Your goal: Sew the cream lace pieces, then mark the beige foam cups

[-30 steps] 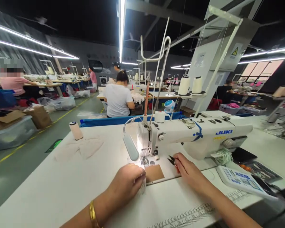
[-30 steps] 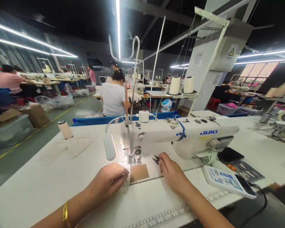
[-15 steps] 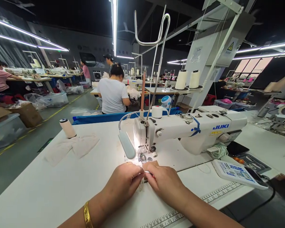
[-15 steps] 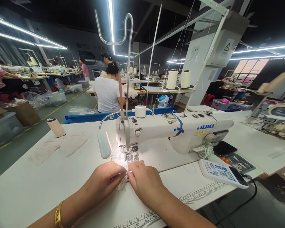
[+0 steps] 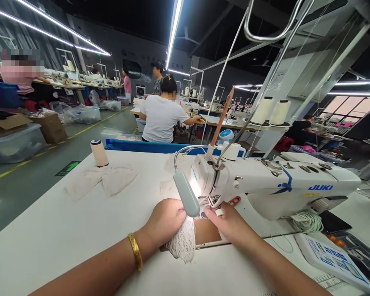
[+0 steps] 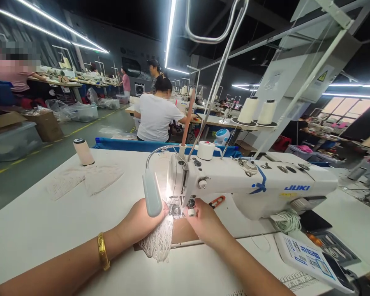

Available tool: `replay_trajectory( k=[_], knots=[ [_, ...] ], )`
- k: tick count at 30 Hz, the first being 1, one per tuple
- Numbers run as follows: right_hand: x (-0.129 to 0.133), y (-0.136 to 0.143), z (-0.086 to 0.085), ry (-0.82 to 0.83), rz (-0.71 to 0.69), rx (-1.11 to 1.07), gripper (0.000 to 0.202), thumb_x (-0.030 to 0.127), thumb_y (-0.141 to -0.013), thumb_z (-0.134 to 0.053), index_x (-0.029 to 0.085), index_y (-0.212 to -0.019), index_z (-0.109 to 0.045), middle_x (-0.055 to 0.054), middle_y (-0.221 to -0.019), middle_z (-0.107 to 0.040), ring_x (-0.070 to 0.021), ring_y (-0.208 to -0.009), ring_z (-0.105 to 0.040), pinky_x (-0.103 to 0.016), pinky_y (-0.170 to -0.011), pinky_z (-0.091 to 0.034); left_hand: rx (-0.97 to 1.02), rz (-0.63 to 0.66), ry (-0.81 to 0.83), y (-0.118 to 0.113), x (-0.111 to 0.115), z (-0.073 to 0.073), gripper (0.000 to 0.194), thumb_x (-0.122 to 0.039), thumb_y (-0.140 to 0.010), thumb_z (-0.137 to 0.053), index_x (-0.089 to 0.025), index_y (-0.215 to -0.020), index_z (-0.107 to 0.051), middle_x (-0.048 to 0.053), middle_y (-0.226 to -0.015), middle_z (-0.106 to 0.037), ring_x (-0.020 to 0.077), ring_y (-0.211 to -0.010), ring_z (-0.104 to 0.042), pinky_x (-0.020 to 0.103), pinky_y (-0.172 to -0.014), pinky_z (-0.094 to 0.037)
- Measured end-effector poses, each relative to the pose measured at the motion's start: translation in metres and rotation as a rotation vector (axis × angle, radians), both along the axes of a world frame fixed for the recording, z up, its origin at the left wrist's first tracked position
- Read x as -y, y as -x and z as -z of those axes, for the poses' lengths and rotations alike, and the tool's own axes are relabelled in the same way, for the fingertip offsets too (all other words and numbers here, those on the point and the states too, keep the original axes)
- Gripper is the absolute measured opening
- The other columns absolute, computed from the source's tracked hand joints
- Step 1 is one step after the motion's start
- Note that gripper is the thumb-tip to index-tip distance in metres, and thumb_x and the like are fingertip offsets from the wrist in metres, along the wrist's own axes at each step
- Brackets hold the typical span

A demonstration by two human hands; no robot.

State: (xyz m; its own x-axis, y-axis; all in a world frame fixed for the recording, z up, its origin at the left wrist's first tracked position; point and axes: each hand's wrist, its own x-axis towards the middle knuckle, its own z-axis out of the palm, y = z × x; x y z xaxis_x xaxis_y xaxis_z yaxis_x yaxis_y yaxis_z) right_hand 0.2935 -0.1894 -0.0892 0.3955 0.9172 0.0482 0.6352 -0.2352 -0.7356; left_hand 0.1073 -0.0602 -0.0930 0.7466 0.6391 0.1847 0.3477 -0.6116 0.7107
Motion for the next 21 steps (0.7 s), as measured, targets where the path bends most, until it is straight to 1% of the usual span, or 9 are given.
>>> replay_trajectory(
  k=[2,4,7,9,12,15,21],
  knots=[
    [-0.013,0.006,0.008,0.000,0.023,-0.131,0.027,0.045,-0.093,-0.056,0.022,-0.080,-0.064,-0.002,-0.072,-0.066,-0.0222,-0.073,-0.063,-0.034,-0.073,-0.051,-0.016,-0.001,0.058,0.000,-0.001,0.004,0.028,-0.026,-0.088,-0.050,-0.023,-0.061,-0.043,-0.005,-0.058,-0.040,0.0132,-0.058,-0.037,0.027,-0.056,-0.028],
    [-0.022,0.010,0.019,-0.004,0.059,-0.238,0.029,0.048,-0.090,-0.060,0.021,-0.082,-0.066,-0.002,-0.072,-0.066,-0.0214,-0.072,-0.063,-0.033,-0.072,-0.051,-0.028,0.002,0.107,0.000,-0.004,0.007,0.029,-0.028,-0.088,-0.051,-0.023,-0.061,-0.042,-0.005,-0.059,-0.041,0.0136,-0.059,-0.036,0.027,-0.056,-0.028],
    [-0.026,0.014,0.032,-0.011,0.122,-0.336,0.033,0.053,-0.085,-0.065,0.020,-0.089,-0.071,-0.002,-0.071,-0.067,-0.0212,-0.068,-0.062,-0.032,-0.067,-0.050,-0.031,0.012,0.139,-0.001,-0.008,0.011,0.026,-0.027,-0.086,-0.051,-0.023,-0.062,-0.043,-0.004,-0.061,-0.047,0.0144,-0.061,-0.038,0.028,-0.057,-0.029],
    [-0.025,0.015,0.036,-0.024,0.139,-0.377,0.036,0.055,-0.082,-0.070,0.020,-0.089,-0.073,-0.002,-0.071,-0.068,-0.0216,-0.069,-0.063,-0.032,-0.067,-0.051,-0.027,0.017,0.138,-0.003,-0.008,0.013,0.026,-0.026,-0.085,-0.052,-0.022,-0.062,-0.041,-0.003,-0.061,-0.047,0.0148,-0.061,-0.037,0.028,-0.057,-0.028],
    [-0.023,0.018,0.036,-0.050,0.128,-0.428,0.037,0.056,-0.077,-0.077,0.021,-0.087,-0.073,-0.003,-0.076,-0.070,-0.0221,-0.075,-0.065,-0.033,-0.072,-0.053,-0.018,0.027,0.121,-0.004,-0.007,0.013,0.028,-0.027,-0.086,-0.053,-0.022,-0.061,-0.041,-0.003,-0.061,-0.045,0.0153,-0.061,-0.035,0.029,-0.058,-0.026],
    [-0.023,0.021,0.031,-0.075,0.103,-0.464,0.031,0.050,-0.078,-0.079,0.021,-0.084,-0.072,-0.002,-0.081,-0.071,-0.0215,-0.079,-0.066,-0.032,-0.078,-0.053,-0.015,0.028,0.103,-0.003,-0.005,0.012,0.029,-0.027,-0.086,-0.054,-0.022,-0.059,-0.044,-0.003,-0.060,-0.045,0.0159,-0.061,-0.037,0.029,-0.058,-0.026],
    [-0.025,0.026,0.024,-0.102,0.053,-0.504,0.020,0.039,-0.079,-0.078,0.021,-0.077,-0.071,-0.001,-0.076,-0.070,-0.0211,-0.078,-0.065,-0.032,-0.081,-0.053,-0.007,0.039,0.048,-0.003,-0.002,0.013,0.028,-0.024,-0.086,-0.052,-0.022,-0.058,-0.049,-0.002,-0.059,-0.047,0.0164,-0.060,-0.042,0.029,-0.057,-0.027]
  ],
)
